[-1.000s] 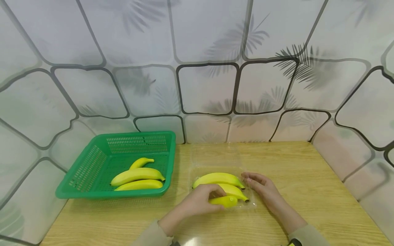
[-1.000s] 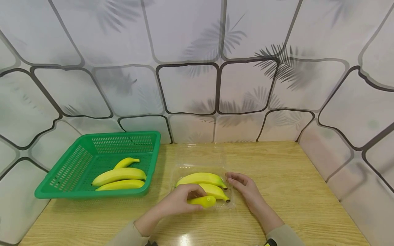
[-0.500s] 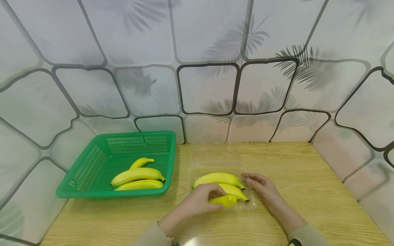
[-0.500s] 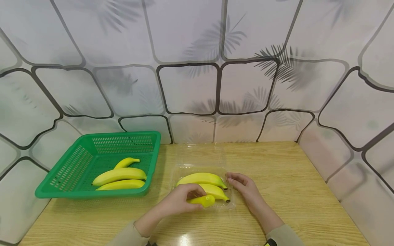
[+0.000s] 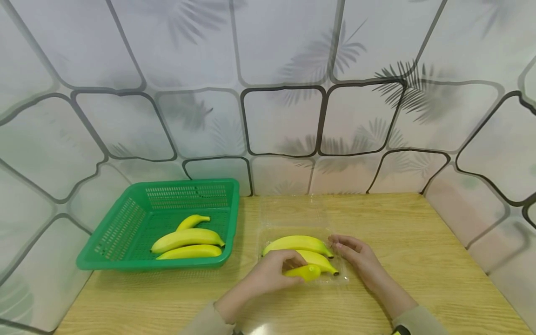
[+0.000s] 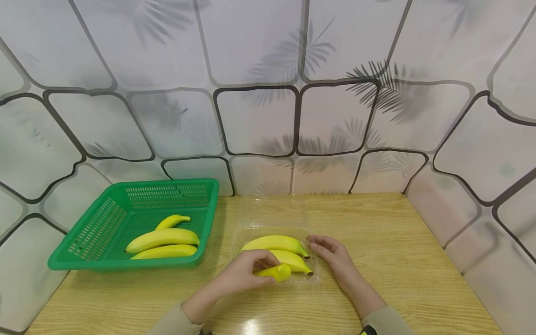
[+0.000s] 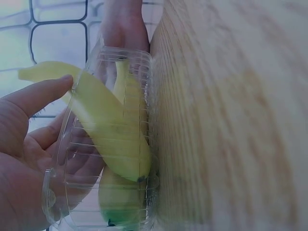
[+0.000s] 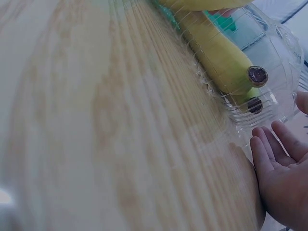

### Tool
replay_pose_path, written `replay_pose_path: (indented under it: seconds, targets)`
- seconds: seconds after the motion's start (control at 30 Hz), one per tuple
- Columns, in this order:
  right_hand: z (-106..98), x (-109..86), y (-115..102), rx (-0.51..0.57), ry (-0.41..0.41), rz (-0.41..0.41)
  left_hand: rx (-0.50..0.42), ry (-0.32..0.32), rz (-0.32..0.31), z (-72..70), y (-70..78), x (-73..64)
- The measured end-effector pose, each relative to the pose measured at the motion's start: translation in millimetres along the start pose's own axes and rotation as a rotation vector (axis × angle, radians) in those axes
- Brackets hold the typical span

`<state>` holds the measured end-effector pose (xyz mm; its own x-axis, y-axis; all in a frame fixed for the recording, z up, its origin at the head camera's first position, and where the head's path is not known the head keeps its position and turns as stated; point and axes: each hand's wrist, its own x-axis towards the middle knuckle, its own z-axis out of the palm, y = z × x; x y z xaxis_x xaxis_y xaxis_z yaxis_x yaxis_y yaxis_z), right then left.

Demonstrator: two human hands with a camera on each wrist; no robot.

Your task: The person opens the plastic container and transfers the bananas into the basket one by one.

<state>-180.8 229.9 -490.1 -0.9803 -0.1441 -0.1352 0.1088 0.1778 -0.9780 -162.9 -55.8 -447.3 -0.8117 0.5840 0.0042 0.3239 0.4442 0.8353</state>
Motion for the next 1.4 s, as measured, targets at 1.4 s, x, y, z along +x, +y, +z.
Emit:
replay_pose_path:
  seconds: [1.4]
  targets:
    - [0, 0.2, 1, 0.022, -0.011, 0.001, -0.053, 0.08, 0.099, -9.1, 11.5, -4.9]
